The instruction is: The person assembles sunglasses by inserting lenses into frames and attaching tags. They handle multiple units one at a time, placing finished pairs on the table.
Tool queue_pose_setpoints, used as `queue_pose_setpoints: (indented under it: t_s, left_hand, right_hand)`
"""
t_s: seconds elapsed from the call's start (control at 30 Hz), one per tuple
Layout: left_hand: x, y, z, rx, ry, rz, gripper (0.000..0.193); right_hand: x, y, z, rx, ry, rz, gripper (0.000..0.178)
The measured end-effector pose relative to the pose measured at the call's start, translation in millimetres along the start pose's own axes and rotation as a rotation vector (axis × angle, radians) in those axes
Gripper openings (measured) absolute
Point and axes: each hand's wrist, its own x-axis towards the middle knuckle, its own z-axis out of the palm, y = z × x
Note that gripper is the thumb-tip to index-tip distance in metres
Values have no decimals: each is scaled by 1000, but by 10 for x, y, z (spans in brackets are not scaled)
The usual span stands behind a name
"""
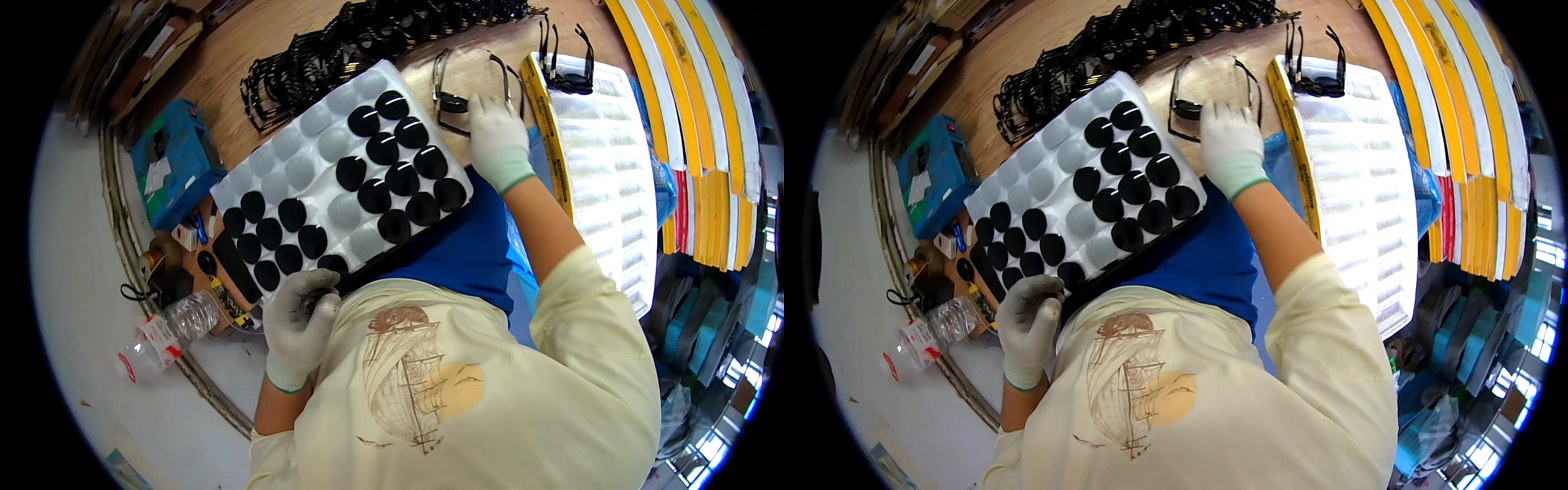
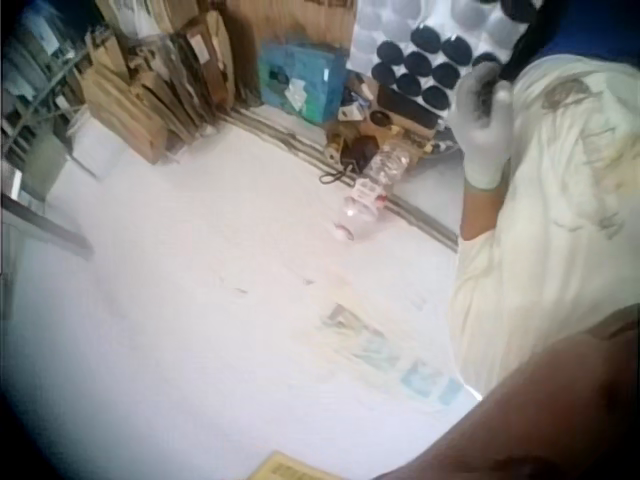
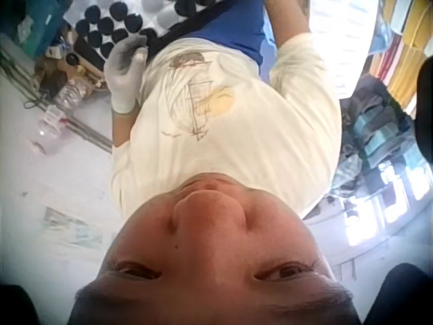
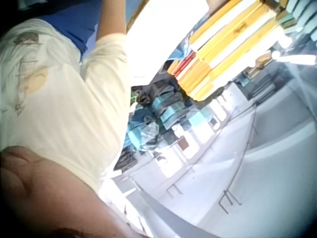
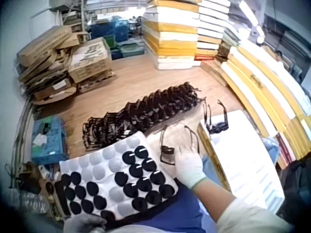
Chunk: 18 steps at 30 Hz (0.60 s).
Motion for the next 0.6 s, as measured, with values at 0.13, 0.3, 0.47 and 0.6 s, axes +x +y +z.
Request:
queue_pose_setpoints:
  t_s: [0.13, 0.3, 0.47, 0.6]
  left_hand:
    - [230, 91, 175, 138, -134, -13, 23]
    - [389, 139, 323, 165, -120, -122, 24]
    - [626, 179, 581, 190, -175, -147, 24]
    - [787, 141, 702, 242, -247, -132, 24]
  right_hand:
    - [369, 146, 466, -109, -4, 46, 40]
    - [694, 146, 162, 135, -402, 127, 23]
    - [731, 285, 147, 137, -469, 69, 21]
    - [439, 545, 121, 162, -280, -152, 20]
